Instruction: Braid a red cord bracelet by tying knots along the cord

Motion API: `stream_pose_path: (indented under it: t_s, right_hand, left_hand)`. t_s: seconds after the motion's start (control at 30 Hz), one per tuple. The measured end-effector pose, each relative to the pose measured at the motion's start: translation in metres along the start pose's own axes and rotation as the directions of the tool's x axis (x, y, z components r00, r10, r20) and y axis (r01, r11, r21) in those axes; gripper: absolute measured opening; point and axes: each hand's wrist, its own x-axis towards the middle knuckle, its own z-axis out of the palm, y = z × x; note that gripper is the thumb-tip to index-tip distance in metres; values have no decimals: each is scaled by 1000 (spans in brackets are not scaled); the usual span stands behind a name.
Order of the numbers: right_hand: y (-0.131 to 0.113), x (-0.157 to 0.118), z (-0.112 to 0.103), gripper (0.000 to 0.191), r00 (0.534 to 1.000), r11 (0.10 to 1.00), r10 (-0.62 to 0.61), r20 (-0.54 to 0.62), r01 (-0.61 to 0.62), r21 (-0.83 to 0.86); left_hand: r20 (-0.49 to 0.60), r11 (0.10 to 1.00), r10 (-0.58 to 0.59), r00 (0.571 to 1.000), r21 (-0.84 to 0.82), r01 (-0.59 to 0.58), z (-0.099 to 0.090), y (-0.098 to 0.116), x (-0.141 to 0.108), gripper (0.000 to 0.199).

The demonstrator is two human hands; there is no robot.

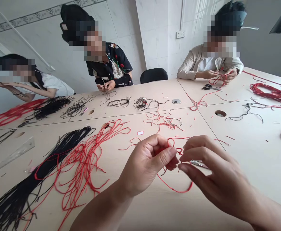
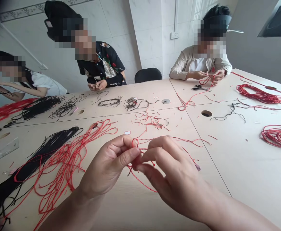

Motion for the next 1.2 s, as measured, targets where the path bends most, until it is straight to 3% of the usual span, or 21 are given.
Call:
stream_pose_path:
  t_s: [0.07, 0.2, 0.37, 0.53, 0.7, 0.8, 0.87, 0.93, 1.0, 1.1, 1.2]
  right_hand:
    - [-1, 0, -1, 4, 999, 998, -44, -12, 43, -46]
    - [-4, 1, 2, 13, 990, 963, -138, 21, 139, -231]
    - [-5, -1, 14, 13, 992, 927, -125, 15, 122, -353]
    - [-8, -2, 17, 19, 999, 968, -37, -14, 32, -250]
    - [-9, 1, 5, 18, 997, 984, 52, -62, -61, -168]
    - [-4, 3, -3, 14, 979, 977, 204, 25, -205, 58]
    - [1, 4, -5, 10, 922, 864, 335, 193, -382, 328]
    - [7, 4, -6, 14, 845, 634, 403, 351, -535, 559]
    - [11, 5, -5, 21, 786, 383, 419, 454, -607, 697]
    - [12, 6, -3, 25, 698, 104, 401, 593, -678, 728]
    - [10, 6, -2, 25, 649, 24, 407, 642, -711, 703]
  left_hand:
    - [-28, 1000, 12, 1000, 9, -12, 0, 0, 0, 21]
    - [-79, 998, 55, 995, -14, -56, 1, -2, 1, 21]
    - [-116, 996, 92, 989, 8, -92, 3, -3, -1, 17]
    - [-132, 984, 141, 981, 132, -123, 6, -3, -4, 19]
    - [-131, 948, 193, 972, 283, -150, 3, 0, -6, 19]
    - [-57, 955, 154, 986, 265, -134, 1, 4, -6, 20]
    - [-11, 952, 148, 989, 272, -140, 1, 5, -7, 19]
    - [2, 913, 210, 978, 358, -197, 1, 6, -7, 18]
    - [-3, 828, 322, 947, 484, -281, 2, 5, -8, 15]
    - [5, 667, 481, 877, 647, -370, 3, 2, -9, 10]
    - [48, 582, 537, 842, 701, -412, 3, 0, -10, 9]
